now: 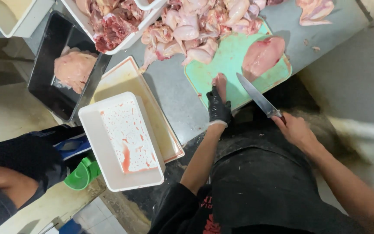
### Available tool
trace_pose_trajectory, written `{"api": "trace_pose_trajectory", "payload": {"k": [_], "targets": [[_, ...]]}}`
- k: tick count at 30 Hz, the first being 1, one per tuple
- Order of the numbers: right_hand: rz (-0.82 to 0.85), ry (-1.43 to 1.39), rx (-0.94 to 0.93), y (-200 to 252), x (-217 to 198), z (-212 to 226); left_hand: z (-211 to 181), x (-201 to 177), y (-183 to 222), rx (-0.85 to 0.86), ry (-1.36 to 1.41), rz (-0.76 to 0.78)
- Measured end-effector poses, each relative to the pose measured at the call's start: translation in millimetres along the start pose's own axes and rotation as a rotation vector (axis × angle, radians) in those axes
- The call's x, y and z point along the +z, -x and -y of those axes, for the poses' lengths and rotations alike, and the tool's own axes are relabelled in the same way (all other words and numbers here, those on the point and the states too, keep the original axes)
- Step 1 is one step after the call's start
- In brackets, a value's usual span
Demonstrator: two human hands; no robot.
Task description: A person is cutting raw chicken breasts into smaller pieces using a knife on a cutting board in a food production environment.
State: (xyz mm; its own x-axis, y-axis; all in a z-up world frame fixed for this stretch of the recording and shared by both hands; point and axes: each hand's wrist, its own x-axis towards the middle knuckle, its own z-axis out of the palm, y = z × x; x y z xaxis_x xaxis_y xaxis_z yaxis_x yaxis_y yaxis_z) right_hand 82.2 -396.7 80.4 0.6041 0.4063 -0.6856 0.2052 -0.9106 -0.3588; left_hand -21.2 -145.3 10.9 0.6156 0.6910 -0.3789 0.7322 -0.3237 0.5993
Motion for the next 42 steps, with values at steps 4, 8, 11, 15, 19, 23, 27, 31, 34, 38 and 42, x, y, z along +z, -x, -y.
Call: {"api": "trace_pose_trajectory", "payload": {"k": [4, 8, 11, 15, 19, 23, 27, 31, 34, 38, 42], "targets": [[0.026, -0.062, -0.068, 2, 12, 14, 103, 62, -10, 0.138, -0.063, -0.180], [0.115, -0.256, -0.069, -5, 11, 35, 65, 22, -20, 0.490, -0.380, -0.359], [0.167, -0.309, -0.061, -31, 36, 19, 67, 48, -42, 0.490, -0.386, -0.290], [0.226, -0.386, -0.044, -51, 52, 14, 51, 45, -35, 0.458, -0.386, -0.291], [0.235, -0.488, -0.071, -68, 68, 21, 45, 49, -32, 0.430, -0.377, -0.345], [0.216, -0.525, -0.115, -80, 72, 40, 41, 52, -30, 0.396, -0.402, -0.361], [0.246, -0.617, -0.093, -75, 76, 40, 42, 57, -29, 0.389, -0.413, -0.377], [0.301, -0.664, -0.099, -65, 74, 32, 42, 56, -27, 0.333, -0.485, -0.269], [0.321, -0.654, -0.112, -62, 72, 26, 45, 60, -29, 0.319, -0.519, -0.246], [0.327, -0.571, -0.136, -62, 70, 16, 44, 59, -26, 0.313, -0.505, -0.240], [0.328, -0.543, -0.140, -55, 59, 13, 40, 56, -25, 0.320, -0.514, -0.228]]}}
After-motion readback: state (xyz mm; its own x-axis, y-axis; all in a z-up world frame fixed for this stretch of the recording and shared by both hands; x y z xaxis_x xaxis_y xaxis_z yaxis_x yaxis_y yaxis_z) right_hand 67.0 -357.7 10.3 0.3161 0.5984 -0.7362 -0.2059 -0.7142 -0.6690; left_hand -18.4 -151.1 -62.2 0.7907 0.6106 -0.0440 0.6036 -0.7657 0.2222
